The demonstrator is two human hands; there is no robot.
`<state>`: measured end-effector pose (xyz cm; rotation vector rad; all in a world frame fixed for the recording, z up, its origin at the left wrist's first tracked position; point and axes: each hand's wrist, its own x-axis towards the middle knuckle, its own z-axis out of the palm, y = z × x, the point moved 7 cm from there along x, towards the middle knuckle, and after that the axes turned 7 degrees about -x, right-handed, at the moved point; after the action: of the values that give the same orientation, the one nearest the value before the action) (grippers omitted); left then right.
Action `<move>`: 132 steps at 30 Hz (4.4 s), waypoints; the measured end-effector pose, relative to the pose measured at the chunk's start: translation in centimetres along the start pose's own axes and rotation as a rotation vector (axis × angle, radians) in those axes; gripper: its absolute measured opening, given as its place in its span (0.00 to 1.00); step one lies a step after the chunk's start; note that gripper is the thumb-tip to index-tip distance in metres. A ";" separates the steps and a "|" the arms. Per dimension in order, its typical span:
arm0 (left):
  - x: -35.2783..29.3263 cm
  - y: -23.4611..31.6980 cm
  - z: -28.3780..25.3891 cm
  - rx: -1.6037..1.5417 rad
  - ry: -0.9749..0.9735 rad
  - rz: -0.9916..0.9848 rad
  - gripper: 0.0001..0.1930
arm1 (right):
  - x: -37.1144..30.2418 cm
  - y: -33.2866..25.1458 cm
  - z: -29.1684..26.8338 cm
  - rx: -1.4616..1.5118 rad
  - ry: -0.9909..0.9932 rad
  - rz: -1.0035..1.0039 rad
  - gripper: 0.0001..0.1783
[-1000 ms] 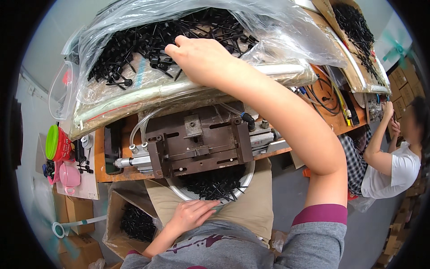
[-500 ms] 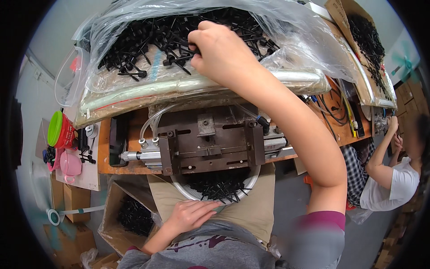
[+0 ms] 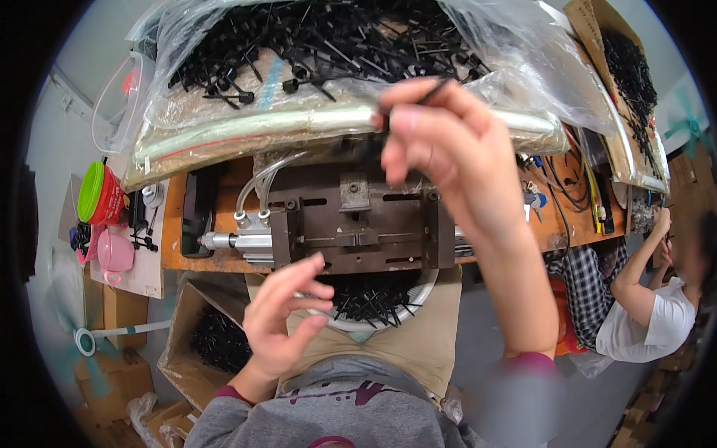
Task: The person is using a specialized assembly jig or press to insert and secure components into small black plastic housings.
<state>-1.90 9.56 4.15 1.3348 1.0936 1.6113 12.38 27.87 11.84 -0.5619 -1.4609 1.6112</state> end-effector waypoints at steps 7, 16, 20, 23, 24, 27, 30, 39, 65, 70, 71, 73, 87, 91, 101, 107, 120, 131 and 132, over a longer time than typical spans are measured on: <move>0.8 -1.0 0.3 -0.274 -0.129 -0.217 0.25 | -9.1 7.3 2.6 0.418 -0.046 0.349 0.12; 0.4 -0.1 1.1 0.133 -0.181 0.081 0.18 | -11.7 6.7 -0.8 0.332 0.238 0.178 0.17; 0.0 -1.3 1.9 0.433 -0.099 0.229 0.17 | -12.2 6.0 -1.9 0.334 0.339 0.107 0.16; 0.1 -2.9 2.9 0.610 -0.117 0.248 0.11 | -12.5 6.2 -1.4 0.350 0.327 0.111 0.15; 0.0 -2.9 3.2 0.695 -0.126 0.272 0.12 | -12.5 6.2 -1.3 0.358 0.325 0.106 0.15; 0.2 -2.8 3.9 0.890 -0.133 0.353 0.14 | -12.7 6.3 -1.3 0.378 0.332 0.089 0.15; 0.5 -2.6 4.7 1.005 -0.164 0.374 0.14 | -12.9 6.5 -1.2 0.387 0.341 0.086 0.15; 1.1 -2.6 4.5 0.977 -0.182 0.296 0.14 | -13.3 6.9 -1.2 0.407 0.348 0.111 0.14; 0.7 0.4 2.7 0.288 -0.237 0.196 0.17 | -14.0 6.3 -2.4 0.070 0.528 0.033 0.18; 0.6 -1.9 3.6 0.789 -0.166 0.332 0.16 | -13.9 5.3 -1.5 -0.126 0.462 -0.084 0.15; 0.6 -2.6 3.7 0.808 -0.140 0.355 0.14 | -13.9 5.2 -1.2 -0.157 0.426 -0.102 0.16; 0.6 -2.8 4.0 0.873 -0.155 0.323 0.15 | -13.7 5.0 -0.6 -0.185 0.431 -0.112 0.17; 1.3 -2.7 4.1 0.949 -0.200 0.302 0.14 | -13.2 2.9 2.1 -0.979 0.191 -0.212 0.20; 1.3 -2.8 3.9 0.918 -0.193 0.314 0.14 | -13.0 3.9 3.1 -1.119 0.128 -0.251 0.18; -1.9 -3.1 2.9 0.574 -0.569 0.064 0.14 | -12.3 7.3 5.7 -1.427 -0.072 -0.345 0.13; -3.0 -4.6 3.3 0.530 -0.614 0.037 0.12 | -11.5 7.7 6.6 -1.538 -0.080 -0.310 0.12; -4.8 -8.3 3.9 0.753 -0.673 0.096 0.12 | -9.4 4.9 6.9 -1.508 -0.153 -0.283 0.15; -5.1 -7.1 3.4 0.753 -0.554 0.154 0.24 | 7.7 -2.5 4.9 -1.525 -0.002 -0.627 0.10; -5.1 -6.9 3.5 0.746 -0.553 0.166 0.23 | 8.9 -2.0 5.2 -1.567 -0.050 -0.585 0.11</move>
<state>2.58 7.68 -3.78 2.2326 1.2900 0.8306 4.14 32.21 16.73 -0.7622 -2.4312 -0.2183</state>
